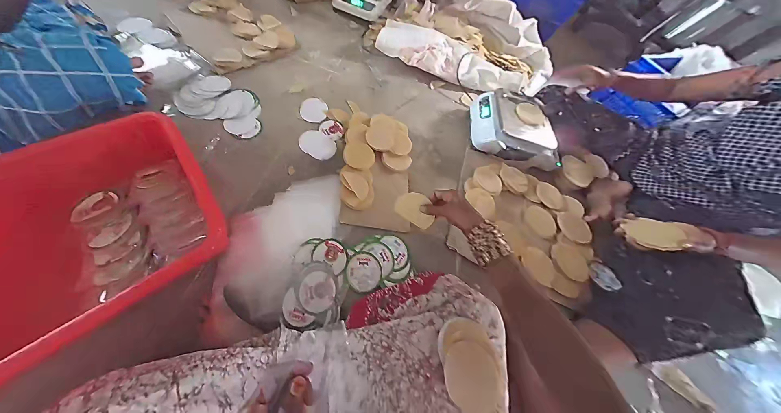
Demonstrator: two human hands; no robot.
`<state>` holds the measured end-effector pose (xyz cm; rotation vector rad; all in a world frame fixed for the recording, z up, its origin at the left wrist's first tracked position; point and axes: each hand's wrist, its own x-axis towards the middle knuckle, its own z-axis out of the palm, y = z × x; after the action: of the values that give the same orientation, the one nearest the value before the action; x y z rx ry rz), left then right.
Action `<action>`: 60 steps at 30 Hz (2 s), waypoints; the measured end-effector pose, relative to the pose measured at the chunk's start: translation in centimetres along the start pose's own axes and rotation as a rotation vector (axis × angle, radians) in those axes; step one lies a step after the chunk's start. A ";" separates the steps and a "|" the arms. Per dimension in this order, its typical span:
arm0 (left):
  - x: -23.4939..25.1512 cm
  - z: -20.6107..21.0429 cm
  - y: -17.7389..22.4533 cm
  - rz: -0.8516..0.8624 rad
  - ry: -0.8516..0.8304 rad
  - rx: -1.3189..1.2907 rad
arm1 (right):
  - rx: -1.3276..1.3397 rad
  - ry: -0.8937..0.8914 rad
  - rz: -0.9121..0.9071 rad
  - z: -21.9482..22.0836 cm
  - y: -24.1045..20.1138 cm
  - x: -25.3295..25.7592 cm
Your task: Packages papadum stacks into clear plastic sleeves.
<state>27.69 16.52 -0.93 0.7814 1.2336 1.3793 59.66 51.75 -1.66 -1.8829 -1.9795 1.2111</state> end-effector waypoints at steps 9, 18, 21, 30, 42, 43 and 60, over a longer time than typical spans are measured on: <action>-0.7 0.4 0.3 0.043 0.062 -0.041 | 0.099 -0.364 0.015 0.8 4.5 -23.9; -2.0 -0.5 2.4 0.192 0.163 -0.022 | -0.245 -0.050 -0.172 4.3 -4.0 -19.2; -3.0 -1.0 2.5 0.222 0.155 -0.024 | -0.381 -0.299 -0.170 8.5 -7.0 -12.3; -5.4 -2.1 3.3 0.239 0.247 -0.031 | -0.705 -0.360 -0.003 17.4 -8.3 -5.5; -4.2 -1.6 3.3 0.267 0.199 -0.062 | 0.176 -0.038 -0.236 4.1 -4.8 -20.1; -4.2 -1.5 3.0 0.264 0.194 -0.054 | 0.187 -0.032 -0.241 3.3 -3.4 -22.3; -4.2 1.7 4.8 0.279 0.102 -0.048 | -0.424 -0.189 0.102 6.4 -0.6 -27.6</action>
<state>28.82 13.42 4.82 0.8834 1.1977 1.6870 60.77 24.37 5.70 -2.1507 -2.4267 1.0951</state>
